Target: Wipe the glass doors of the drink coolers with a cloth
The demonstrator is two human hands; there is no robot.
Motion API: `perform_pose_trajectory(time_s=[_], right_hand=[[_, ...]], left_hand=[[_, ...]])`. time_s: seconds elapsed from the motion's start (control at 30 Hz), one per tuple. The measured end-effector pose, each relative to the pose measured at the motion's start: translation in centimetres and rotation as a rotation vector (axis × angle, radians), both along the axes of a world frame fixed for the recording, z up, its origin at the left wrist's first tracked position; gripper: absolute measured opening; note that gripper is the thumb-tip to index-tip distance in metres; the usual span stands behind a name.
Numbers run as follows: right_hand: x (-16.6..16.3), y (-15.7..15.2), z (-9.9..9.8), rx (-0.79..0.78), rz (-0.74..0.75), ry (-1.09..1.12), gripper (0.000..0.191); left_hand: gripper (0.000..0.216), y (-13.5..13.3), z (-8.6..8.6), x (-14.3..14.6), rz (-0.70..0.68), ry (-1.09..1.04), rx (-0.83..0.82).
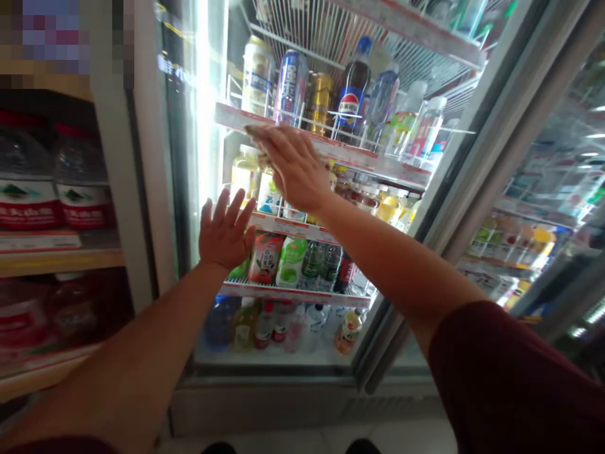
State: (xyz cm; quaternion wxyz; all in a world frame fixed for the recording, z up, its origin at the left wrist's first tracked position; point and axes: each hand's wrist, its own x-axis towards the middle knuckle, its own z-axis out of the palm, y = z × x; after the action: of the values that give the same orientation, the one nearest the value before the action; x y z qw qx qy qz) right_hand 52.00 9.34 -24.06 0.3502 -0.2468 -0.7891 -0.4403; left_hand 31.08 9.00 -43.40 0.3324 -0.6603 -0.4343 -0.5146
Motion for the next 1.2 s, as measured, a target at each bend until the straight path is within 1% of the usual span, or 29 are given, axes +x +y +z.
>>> perform_pose_trajectory(time_s=[0.03,0.07,0.1,0.2,0.27,0.33,0.37,0.43,0.47,0.53,0.57,0.67,0.73,0.8,0.83,0.9,0.97,1.0,1.03,1.1,1.13,1.2], right_hand=[[-0.6,-0.3,-0.7,-0.022,0.002,-0.072,0.065],[-1.0,-0.6,-1.0,-0.04,0.007,-0.106,0.065],[-1.1,-0.7,-0.9,-0.051,0.014,-0.105,0.065],[-0.9,-0.5,0.5,-0.056,0.017,0.022,0.066],[-0.7,-0.5,0.8,-0.045,-0.008,0.116,0.067],[-0.8,-0.8,-0.2,-0.04,-0.028,0.135,0.067],[-0.9,-1.0,-0.9,-0.043,-0.028,0.101,0.067],[-0.8,-1.5,-2.2,-0.061,-0.016,-0.038,0.064],[-0.5,-1.5,-2.6,-0.073,-0.011,-0.113,0.063],[0.5,-1.3,-2.4,-0.086,-0.004,-0.201,0.063],[1.3,-1.0,-1.9,-0.084,-0.001,-0.195,0.064],[4.0,0.0,-0.6,-0.051,0.007,-0.018,0.069],[5.2,0.3,-0.9,-0.026,-0.013,0.115,0.066],[5.8,0.1,-2.1,-0.021,-0.051,0.154,0.065],[6.0,-0.1,-2.7,-0.031,-0.065,0.124,0.066],[6.4,-0.5,-3.6,-0.069,-0.063,-0.012,0.068],[7.5,-0.7,-3.3,-0.095,-0.036,-0.138,0.069],[8.3,-0.7,-2.9,-0.093,-0.026,-0.148,0.067],[9.2,-0.7,-2.3,-0.082,-0.021,-0.115,0.065],[11.0,-0.6,-1.4,-0.043,-0.033,0.055,0.063],[11.8,-0.7,-1.3,-0.023,-0.044,0.155,0.062],[12.6,-1.0,-2.2,-0.008,-0.066,0.279,0.062]], left_hand=[[0.062,0.0,0.0,0.0,-0.002,-0.006,-0.004],[0.062,-0.1,0.0,0.0,-0.007,-0.01,-0.007],[0.062,-0.1,0.0,0.1,-0.016,-0.013,-0.011],[0.062,-0.2,0.0,0.0,-0.038,-0.018,-0.017],[0.062,-0.1,0.0,0.0,-0.036,-0.009,-0.018],[0.062,-0.1,0.0,-0.1,-0.03,0.002,-0.016],[0.062,0.0,0.0,-0.2,-0.029,0.007,-0.015],[0.062,0.1,-0.1,-0.2,-0.023,0.015,-0.009],[0.062,0.2,-0.1,-0.3,-0.019,0.019,-0.005],[0.062,0.3,-0.2,-0.4,-0.015,0.024,0.006],[0.062,0.4,-0.2,-0.4,-0.018,0.025,0.01],[0.063,0.5,-0.3,-0.5,-0.026,0.024,0.019],[0.064,0.5,-0.3,-0.6,-0.027,0.024,0.009],[0.065,0.4,-0.2,-0.5,-0.033,0.014,-0.011],[0.065,0.3,-0.2,-0.5,-0.037,0.004,-0.022],[0.067,0.2,-0.1,-0.4,-0.044,-0.019,-0.041],[0.067,0.0,0.1,-0.3,-0.043,-0.037,-0.052],[0.068,0.0,0.1,-0.2,-0.041,-0.045,-0.06],[0.068,-0.1,0.2,-0.2,-0.041,-0.054,-0.066],[0.068,-0.3,0.3,-0.1,-0.042,-0.072,-0.086],[0.068,-0.3,0.3,0.0,-0.043,-0.08,-0.094],[0.068,-0.5,0.4,0.1,-0.031,-0.082,-0.099]])
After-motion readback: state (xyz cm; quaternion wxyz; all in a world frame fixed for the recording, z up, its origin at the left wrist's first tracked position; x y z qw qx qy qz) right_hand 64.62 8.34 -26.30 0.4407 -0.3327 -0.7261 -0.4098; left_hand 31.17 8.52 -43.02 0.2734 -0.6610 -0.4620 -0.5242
